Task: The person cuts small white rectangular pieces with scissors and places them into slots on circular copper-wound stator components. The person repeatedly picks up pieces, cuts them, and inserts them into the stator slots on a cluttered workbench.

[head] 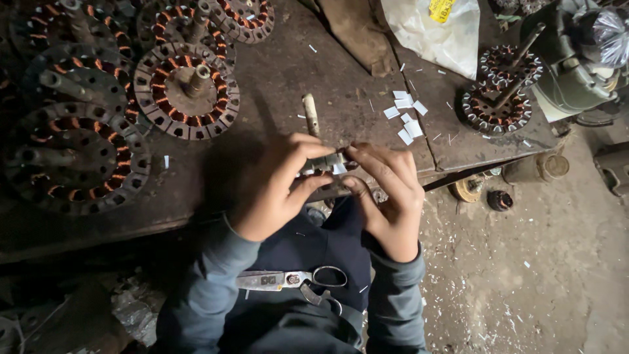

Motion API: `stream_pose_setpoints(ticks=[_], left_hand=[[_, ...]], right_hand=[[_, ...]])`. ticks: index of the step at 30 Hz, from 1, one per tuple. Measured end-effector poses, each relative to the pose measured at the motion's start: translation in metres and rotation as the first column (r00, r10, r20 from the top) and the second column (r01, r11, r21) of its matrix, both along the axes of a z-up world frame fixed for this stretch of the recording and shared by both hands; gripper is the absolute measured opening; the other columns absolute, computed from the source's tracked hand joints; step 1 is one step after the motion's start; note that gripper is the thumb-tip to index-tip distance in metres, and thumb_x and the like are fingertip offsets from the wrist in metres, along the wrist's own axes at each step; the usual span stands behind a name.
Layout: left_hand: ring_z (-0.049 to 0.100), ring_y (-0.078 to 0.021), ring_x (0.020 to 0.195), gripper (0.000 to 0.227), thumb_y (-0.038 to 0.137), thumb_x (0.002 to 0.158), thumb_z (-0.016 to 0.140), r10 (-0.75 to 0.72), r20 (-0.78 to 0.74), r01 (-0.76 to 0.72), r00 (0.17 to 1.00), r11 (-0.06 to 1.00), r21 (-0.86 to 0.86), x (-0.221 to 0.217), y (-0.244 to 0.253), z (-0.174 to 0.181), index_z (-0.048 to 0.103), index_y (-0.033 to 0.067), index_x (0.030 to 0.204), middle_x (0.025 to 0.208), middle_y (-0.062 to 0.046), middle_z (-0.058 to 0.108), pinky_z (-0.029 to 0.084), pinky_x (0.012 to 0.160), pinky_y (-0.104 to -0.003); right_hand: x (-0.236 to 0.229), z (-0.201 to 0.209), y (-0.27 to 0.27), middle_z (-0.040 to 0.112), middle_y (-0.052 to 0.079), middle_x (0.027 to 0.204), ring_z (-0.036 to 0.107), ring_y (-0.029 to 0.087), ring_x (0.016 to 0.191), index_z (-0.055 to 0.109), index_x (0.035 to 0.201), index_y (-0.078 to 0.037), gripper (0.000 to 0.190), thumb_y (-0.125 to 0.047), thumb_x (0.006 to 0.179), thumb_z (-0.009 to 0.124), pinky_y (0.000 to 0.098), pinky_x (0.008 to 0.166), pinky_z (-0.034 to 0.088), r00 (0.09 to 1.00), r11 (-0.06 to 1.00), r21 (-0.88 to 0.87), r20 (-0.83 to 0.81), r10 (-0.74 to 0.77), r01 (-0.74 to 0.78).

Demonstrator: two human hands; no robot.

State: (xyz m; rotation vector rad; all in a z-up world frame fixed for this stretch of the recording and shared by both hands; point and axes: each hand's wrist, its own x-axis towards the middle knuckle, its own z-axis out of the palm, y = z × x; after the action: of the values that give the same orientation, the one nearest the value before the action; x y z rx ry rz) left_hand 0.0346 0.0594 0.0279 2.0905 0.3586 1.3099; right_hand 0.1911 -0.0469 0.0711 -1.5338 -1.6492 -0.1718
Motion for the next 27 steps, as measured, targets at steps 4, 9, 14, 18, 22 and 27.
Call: stream_pose_setpoints(ticks=[4, 9, 14, 18, 22, 27], left_hand=[[0.067, -0.0276, 0.109, 0.034, 0.014, 0.092, 0.080, -0.047, 0.033, 0.048, 0.998, 0.998, -0.042, -0.001, -0.001, -0.003, 0.065, 0.0053, 0.121, 0.116, -0.010, 0.067, 0.053, 0.094, -0.036], [0.065, -0.0294, 0.107, 0.035, 0.013, 0.093, 0.081, 0.045, 0.080, -0.051, 0.996, 0.996, 0.074, 0.004, -0.005, -0.017, 0.065, 0.0047, 0.123, 0.117, -0.011, 0.066, 0.054, 0.094, -0.040], [0.066, -0.0282, 0.097, 0.037, 0.014, 0.093, 0.084, 0.047, 0.119, -0.070, 0.992, 0.978, 0.196, 0.007, -0.005, -0.025, 0.066, 0.0048, 0.124, 0.114, -0.010, 0.066, 0.054, 0.085, -0.039], [0.064, -0.0272, 0.095, 0.039, 0.015, 0.093, 0.085, 0.041, 0.139, -0.074, 0.990, 0.967, 0.242, 0.008, -0.007, -0.031, 0.065, 0.0050, 0.125, 0.115, -0.010, 0.066, 0.053, 0.082, -0.040], [0.062, -0.0261, 0.096, 0.043, 0.016, 0.092, 0.086, 0.013, 0.130, -0.049, 0.991, 0.959, 0.280, 0.006, -0.007, -0.036, 0.064, 0.0066, 0.129, 0.117, -0.008, 0.066, 0.052, 0.083, -0.039], [0.061, -0.0253, 0.097, 0.045, 0.016, 0.093, 0.087, 0.000, 0.136, -0.036, 0.991, 0.964, 0.264, 0.003, -0.008, -0.039, 0.062, 0.0093, 0.130, 0.117, -0.007, 0.065, 0.051, 0.083, -0.039]], right_hand=[[0.004, -0.005, -0.001, 0.072, 0.012, 0.117, 0.065, 0.026, 0.108, 0.072, 0.119, -0.001, 0.037, 0.000, 0.083, 0.080, 0.0349, 0.097, 0.051, 0.997, 1.000, -0.010, -0.080, 0.005, -0.006], [0.005, -0.012, -0.006, 0.071, 0.014, 0.117, 0.065, 0.026, 0.109, 0.070, 0.114, 0.003, 0.032, 0.004, 0.082, 0.079, 0.0353, 0.098, 0.052, 0.993, 0.999, 0.006, -0.113, 0.042, -0.042], [0.002, -0.018, -0.012, 0.070, 0.013, 0.114, 0.066, 0.027, 0.109, 0.069, 0.110, 0.003, 0.027, 0.005, 0.084, 0.078, 0.0354, 0.098, 0.053, 0.991, 0.999, 0.029, -0.132, 0.021, -0.018], [-0.004, -0.028, -0.018, 0.070, 0.014, 0.112, 0.065, 0.027, 0.106, 0.069, 0.110, 0.003, 0.029, 0.005, 0.083, 0.078, 0.0337, 0.092, 0.051, 0.991, 0.997, 0.066, -0.132, -0.027, 0.036], [-0.007, -0.033, -0.022, 0.069, 0.014, 0.113, 0.065, 0.028, 0.107, 0.068, 0.111, 0.002, 0.030, 0.005, 0.083, 0.078, 0.0343, 0.093, 0.051, 0.991, 0.995, 0.095, -0.129, -0.021, 0.033], [-0.010, -0.034, -0.023, 0.069, 0.014, 0.113, 0.065, 0.027, 0.107, 0.068, 0.112, 0.002, 0.030, 0.005, 0.084, 0.078, 0.0331, 0.092, 0.052, 0.993, 0.995, 0.096, -0.120, -0.019, 0.031]])
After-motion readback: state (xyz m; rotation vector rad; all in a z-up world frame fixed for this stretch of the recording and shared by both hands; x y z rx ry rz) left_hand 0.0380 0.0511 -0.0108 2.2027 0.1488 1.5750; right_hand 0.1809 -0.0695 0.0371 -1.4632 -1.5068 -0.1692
